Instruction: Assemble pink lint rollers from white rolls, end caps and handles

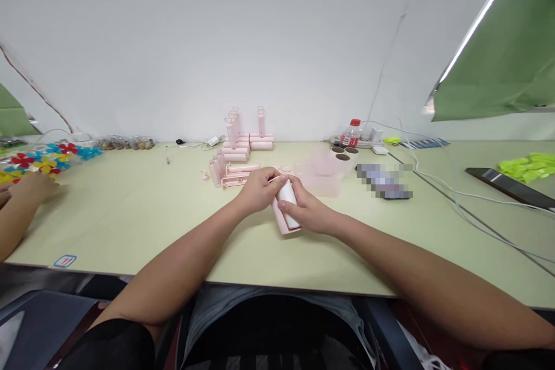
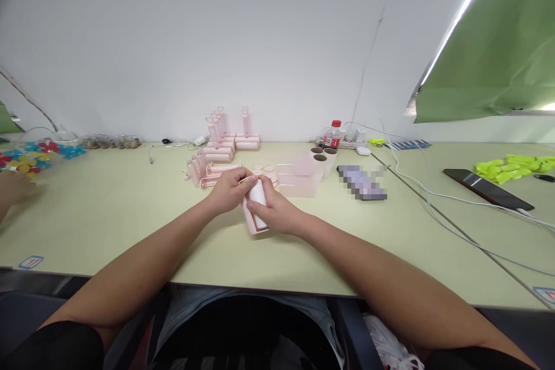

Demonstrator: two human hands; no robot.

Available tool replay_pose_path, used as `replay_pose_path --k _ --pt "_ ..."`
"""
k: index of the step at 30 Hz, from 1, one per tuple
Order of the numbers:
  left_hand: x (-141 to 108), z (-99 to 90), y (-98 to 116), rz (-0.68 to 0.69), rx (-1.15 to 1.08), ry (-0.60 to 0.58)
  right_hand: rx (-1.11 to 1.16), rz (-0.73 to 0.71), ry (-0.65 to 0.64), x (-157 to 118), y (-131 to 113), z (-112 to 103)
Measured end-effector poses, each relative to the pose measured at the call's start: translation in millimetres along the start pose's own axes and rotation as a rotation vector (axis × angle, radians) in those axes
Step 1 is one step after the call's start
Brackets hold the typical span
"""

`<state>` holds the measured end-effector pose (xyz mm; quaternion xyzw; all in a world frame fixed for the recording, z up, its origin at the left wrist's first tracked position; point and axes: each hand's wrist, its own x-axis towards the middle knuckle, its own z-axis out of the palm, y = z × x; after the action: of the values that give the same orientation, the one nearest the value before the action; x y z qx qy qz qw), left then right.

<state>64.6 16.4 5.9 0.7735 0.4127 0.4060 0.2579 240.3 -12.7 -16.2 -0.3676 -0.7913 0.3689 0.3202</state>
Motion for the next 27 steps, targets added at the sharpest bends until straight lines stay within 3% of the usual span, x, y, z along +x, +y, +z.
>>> replay_pose_path --k 9,12,19,27 --pt "-1.8 1.7 -6.5 0.133 -0.092 0.036 -0.183 -0.171 0.051 0.6 6.7 1.9" --pt "-1.9 0.6 -5.9 0.123 -0.069 0.028 -0.208 -0.177 0.067 0.3 5.7 0.4" --pt "-2.2 -1.8 -4.9 0.089 -0.012 -0.132 -0.166 -0.181 -0.034 -1.0 3.2 -2.2" --pt "-4.0 0.2 -9.7 0.086 -0.024 -0.112 -0.203 -0.192 -0.033 -0.4 5.0 -0.1"
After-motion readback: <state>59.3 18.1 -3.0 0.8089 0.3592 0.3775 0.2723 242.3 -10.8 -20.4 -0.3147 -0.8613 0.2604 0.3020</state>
